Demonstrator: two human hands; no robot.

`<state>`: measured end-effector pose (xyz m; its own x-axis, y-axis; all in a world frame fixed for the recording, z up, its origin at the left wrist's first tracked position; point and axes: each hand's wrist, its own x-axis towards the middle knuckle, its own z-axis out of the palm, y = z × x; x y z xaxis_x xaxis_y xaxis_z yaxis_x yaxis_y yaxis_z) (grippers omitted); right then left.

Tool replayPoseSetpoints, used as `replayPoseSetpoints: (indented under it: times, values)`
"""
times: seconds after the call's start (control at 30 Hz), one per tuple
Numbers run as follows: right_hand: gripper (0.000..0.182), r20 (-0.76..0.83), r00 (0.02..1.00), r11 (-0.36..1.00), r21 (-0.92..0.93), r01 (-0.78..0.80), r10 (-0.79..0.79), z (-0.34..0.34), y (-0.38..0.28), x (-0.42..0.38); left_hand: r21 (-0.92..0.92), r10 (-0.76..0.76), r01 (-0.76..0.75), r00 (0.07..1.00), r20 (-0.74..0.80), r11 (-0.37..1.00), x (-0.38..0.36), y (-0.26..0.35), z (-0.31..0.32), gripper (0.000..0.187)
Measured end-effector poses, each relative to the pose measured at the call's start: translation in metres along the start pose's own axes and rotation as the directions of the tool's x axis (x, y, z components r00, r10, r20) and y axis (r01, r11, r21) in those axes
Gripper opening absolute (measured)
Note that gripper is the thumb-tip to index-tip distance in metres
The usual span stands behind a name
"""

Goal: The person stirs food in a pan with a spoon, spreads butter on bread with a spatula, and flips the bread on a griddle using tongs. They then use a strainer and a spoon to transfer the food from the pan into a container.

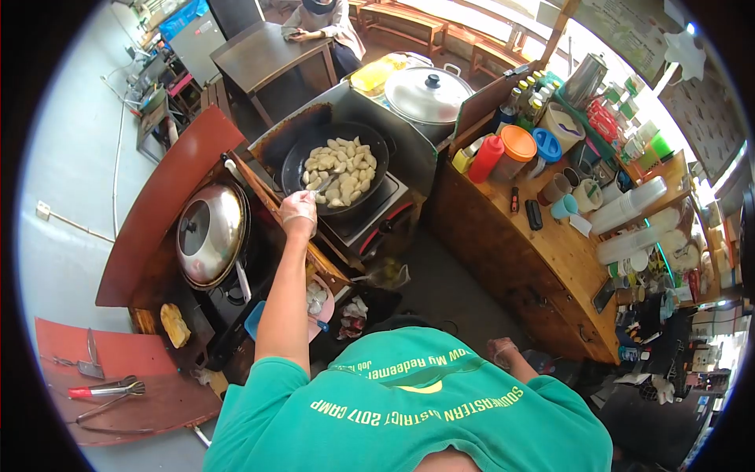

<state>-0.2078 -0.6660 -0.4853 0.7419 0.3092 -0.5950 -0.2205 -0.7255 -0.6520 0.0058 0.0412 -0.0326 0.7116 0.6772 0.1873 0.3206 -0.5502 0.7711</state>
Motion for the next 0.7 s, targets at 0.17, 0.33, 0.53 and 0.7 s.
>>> replayPoseSetpoints:
  times: [0.17, 0.33, 0.53, 0.7]
  values:
    - [0.023, 0.06, 0.998, 0.987, -0.159, -0.019, 0.029, -0.02, -0.043, -0.033, 0.049, 0.172, -0.173, 0.985, 0.035, 0.984, -0.017, 0.019, -0.012, 0.019]
    - [0.014, 0.022, 1.0, 0.989, -0.148, 0.008, -0.004, -0.034, -0.06, -0.019, 0.179, 0.354, -0.357, 0.934, 0.053, 0.917, -0.025, 0.035, -0.029, 0.017]
    - [0.013, -0.046, 0.989, 0.98, 0.132, 0.148, -0.143, -0.015, -0.018, 0.021, 0.372, 0.505, -0.537, 0.843, 0.187, 0.758, -0.027, 0.051, -0.05, 0.019]
    - [0.011, -0.024, 0.975, 0.945, 0.242, 0.222, -0.223, -0.018, -0.041, 0.011, 0.449, 0.604, -0.649, 0.752, 0.262, 0.614, -0.02, 0.047, -0.051, 0.014]
